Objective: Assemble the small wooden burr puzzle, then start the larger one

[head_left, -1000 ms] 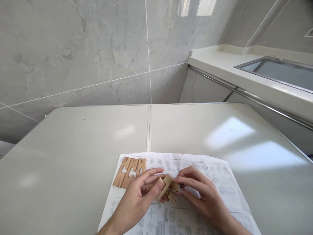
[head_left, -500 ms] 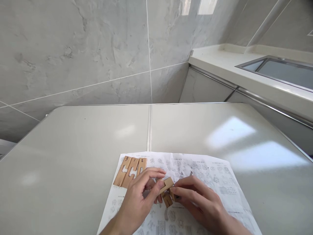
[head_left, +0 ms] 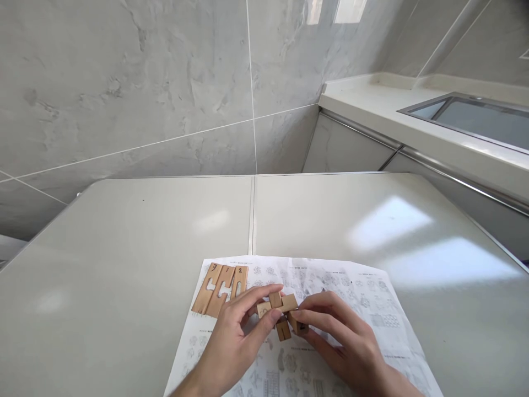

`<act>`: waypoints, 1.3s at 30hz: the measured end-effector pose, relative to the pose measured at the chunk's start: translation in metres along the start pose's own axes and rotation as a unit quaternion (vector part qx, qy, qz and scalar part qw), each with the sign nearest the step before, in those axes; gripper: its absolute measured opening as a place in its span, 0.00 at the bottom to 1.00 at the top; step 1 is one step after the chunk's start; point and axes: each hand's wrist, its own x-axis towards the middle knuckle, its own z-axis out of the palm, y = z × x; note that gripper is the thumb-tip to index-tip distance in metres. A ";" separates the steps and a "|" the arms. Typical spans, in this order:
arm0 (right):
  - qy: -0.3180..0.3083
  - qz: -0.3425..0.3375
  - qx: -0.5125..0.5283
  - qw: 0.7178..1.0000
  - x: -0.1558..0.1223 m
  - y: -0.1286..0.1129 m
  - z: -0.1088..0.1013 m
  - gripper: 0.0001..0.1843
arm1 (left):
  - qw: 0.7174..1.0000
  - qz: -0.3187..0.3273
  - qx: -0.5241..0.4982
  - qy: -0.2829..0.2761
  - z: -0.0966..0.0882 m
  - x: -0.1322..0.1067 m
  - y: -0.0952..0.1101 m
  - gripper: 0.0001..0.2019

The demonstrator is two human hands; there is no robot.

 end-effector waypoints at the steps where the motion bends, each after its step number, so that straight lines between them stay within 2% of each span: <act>1: -0.001 0.000 -0.002 1.000 -0.002 0.001 0.001 0.22 | 1.000 -0.002 -0.002 0.004 0.000 0.000 0.000 0.21; 6: 0.002 0.004 -0.015 1.000 -0.008 0.001 0.003 0.23 | 0.999 0.007 -0.006 0.037 0.003 0.001 0.001 0.18; 11: 0.013 0.008 -0.023 1.000 -0.005 -0.001 0.004 0.21 | 0.995 0.044 0.075 0.042 0.005 -0.001 -0.006 0.17; 17: -0.008 0.042 0.030 0.999 -0.001 -0.003 0.002 0.20 | 0.992 0.061 0.109 -0.009 0.003 -0.005 -0.016 0.20; 22: -0.013 0.088 0.050 0.995 0.003 -0.003 -0.003 0.17 | 0.990 0.043 0.125 -0.057 -0.003 -0.007 -0.018 0.41; 27: -0.037 0.073 0.052 0.995 0.003 -0.004 -0.005 0.14 | 0.985 0.047 0.153 -0.065 -0.002 -0.006 -0.016 0.39; 33: -0.066 0.067 0.038 0.995 -0.001 -0.004 -0.004 0.12 | 0.971 0.105 0.193 -0.097 0.001 -0.003 -0.012 0.39; 37: -0.059 0.068 0.060 0.994 0.002 -0.006 -0.004 0.11 | 0.965 0.124 0.205 -0.102 0.002 -0.002 -0.012 0.44; 39: -0.051 0.068 0.080 0.993 0.004 -0.006 -0.004 0.11 | 0.967 0.130 0.198 -0.093 0.003 -0.003 -0.013 0.42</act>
